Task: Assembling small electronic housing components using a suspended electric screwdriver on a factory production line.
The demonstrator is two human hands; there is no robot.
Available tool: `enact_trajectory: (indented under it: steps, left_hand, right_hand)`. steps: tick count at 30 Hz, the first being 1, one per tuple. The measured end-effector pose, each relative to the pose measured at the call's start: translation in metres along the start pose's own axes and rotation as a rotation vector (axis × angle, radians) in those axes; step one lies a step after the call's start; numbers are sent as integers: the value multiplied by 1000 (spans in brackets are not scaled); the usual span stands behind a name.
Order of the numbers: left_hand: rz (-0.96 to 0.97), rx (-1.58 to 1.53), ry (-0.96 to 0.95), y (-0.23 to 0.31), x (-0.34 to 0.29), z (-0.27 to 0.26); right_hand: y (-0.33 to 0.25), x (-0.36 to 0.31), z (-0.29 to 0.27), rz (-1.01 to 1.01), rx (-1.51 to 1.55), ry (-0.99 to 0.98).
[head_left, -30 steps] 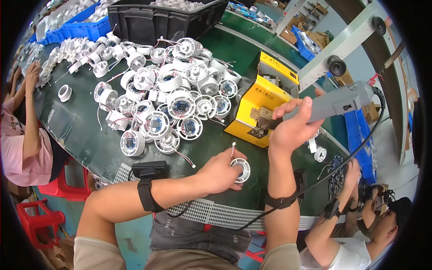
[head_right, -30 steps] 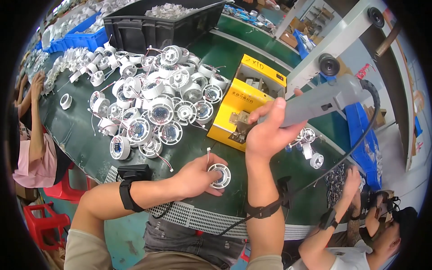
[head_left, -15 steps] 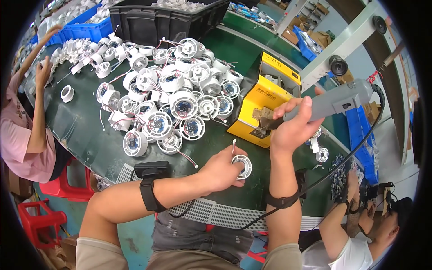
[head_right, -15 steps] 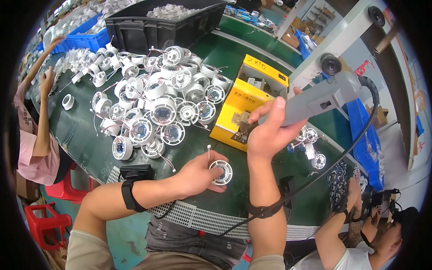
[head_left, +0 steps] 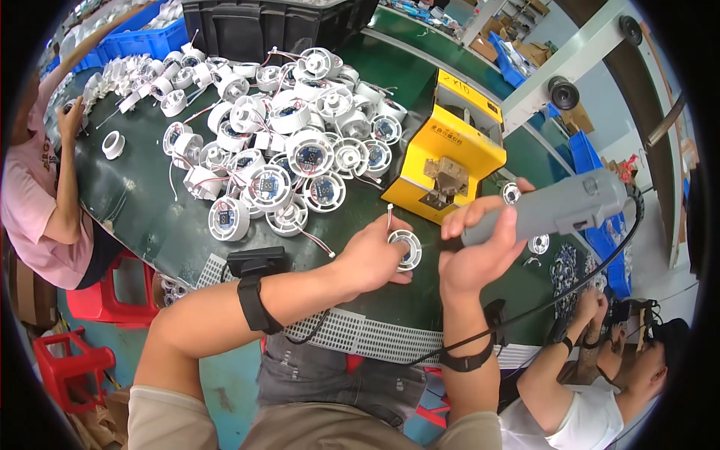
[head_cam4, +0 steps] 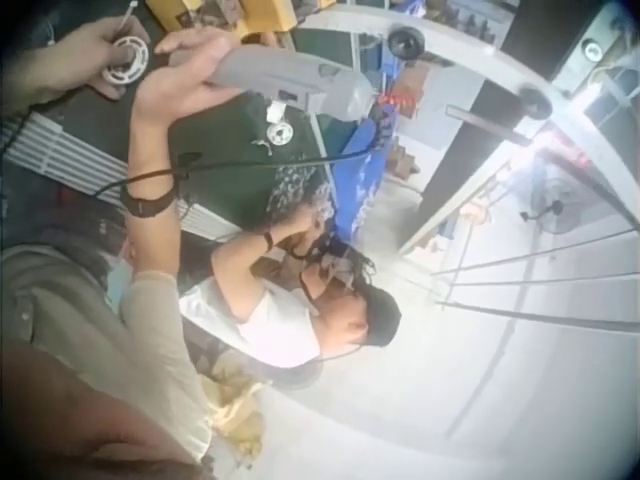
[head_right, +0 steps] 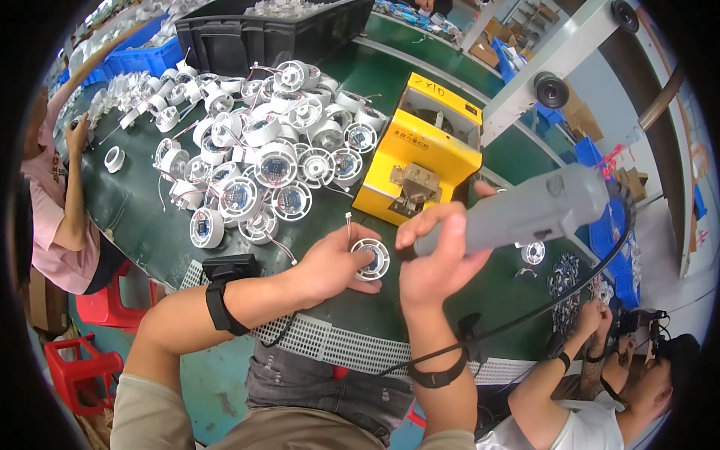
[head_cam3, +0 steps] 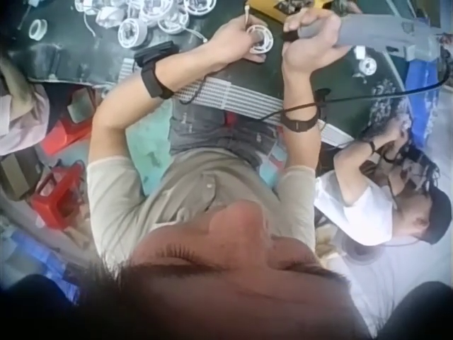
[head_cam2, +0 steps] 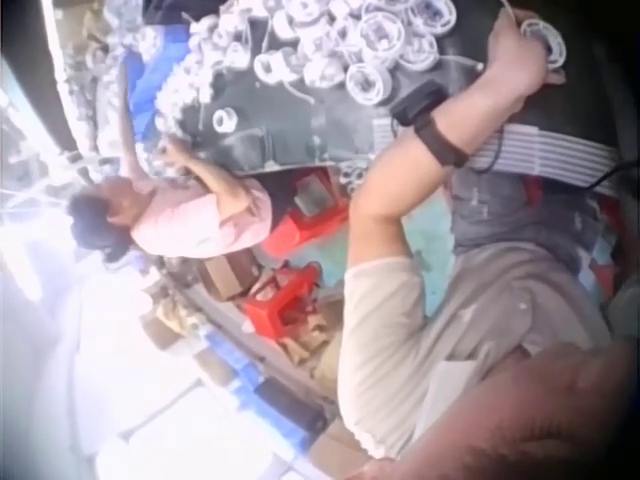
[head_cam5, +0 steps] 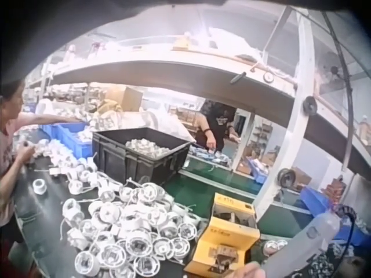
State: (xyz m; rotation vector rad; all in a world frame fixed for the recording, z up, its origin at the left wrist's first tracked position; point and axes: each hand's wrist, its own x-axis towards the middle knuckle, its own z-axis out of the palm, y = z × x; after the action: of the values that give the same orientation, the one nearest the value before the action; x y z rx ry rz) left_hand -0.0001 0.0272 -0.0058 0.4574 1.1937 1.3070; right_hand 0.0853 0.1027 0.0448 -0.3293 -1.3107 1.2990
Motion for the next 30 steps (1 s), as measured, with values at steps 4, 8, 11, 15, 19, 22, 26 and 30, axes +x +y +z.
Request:
enact_trajectory:
  steps: [4,8,11,15,19,22,26,30]
  left_hand:
    - [-8,28,2,2,-2,2]
    - [1,49,-7,0,-2,1]
    - [49,40,13,-7,1,1]
    - [52,52,23,-8,0,-1]
    - [84,87,27,-8,3,2]
    - [100,87,13,-4,-3,8]
    - [78,51,-27,-2,-3,-2]
    - [428,902,94,30,-7,-37]
  right_hand:
    - [-4,-14,1,30,-5,-15]
    - [0,-19,-1,46,-1,-50]
    - [4,-22,-1,31,-30,-62]
    - [8,-22,-1,29,-51,-112]
    - [10,-22,-6,35,-29,-148]
    - [10,-22,-11,-53,-58,-192]
    - [16,-30,-5,-50,-49,-226]
    - [13,-6,-69,-100,-200,-276]
